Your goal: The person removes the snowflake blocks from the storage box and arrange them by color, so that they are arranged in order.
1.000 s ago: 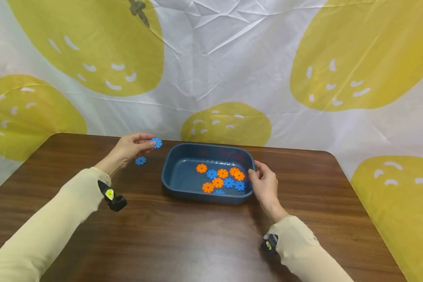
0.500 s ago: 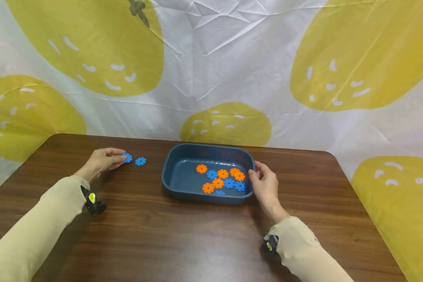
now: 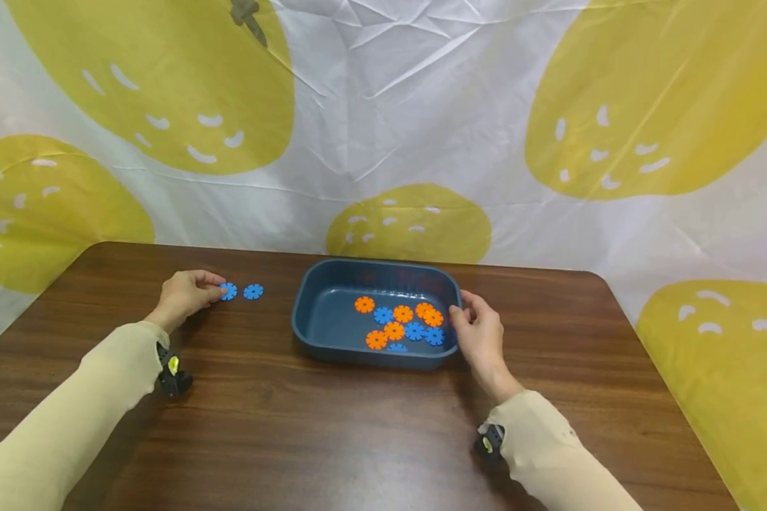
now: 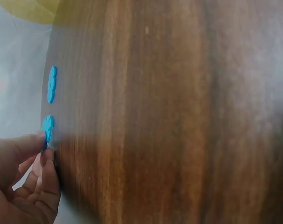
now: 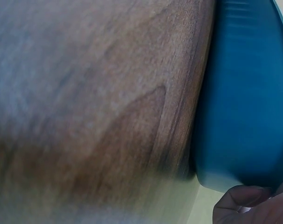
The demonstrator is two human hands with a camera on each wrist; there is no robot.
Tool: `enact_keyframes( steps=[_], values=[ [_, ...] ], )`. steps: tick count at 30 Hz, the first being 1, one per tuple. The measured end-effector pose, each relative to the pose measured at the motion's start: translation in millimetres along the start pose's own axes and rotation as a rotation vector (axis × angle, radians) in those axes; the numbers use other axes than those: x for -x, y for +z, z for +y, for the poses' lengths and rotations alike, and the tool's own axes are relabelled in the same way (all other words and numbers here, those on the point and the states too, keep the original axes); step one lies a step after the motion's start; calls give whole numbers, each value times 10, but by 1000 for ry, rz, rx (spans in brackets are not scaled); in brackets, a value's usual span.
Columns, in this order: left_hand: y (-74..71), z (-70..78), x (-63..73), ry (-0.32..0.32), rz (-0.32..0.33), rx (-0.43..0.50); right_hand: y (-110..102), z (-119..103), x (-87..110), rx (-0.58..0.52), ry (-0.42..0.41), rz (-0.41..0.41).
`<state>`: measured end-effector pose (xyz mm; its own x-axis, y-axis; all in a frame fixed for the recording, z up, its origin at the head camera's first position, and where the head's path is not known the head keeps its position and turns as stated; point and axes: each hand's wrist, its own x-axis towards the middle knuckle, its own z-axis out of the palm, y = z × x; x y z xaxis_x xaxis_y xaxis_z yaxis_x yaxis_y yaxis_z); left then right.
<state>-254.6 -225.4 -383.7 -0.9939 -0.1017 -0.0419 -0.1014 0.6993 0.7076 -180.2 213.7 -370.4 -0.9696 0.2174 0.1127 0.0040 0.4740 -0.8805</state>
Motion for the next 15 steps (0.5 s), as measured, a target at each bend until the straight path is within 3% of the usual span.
enact_keyframes(
  steps=[8, 15],
  values=[
    [13, 24, 5, -15, 36, -58, 15, 6, -4, 4, -6, 14],
    [39, 2, 17, 15, 60, -69, 14, 6, 0, 8, -10, 16]
  ],
)
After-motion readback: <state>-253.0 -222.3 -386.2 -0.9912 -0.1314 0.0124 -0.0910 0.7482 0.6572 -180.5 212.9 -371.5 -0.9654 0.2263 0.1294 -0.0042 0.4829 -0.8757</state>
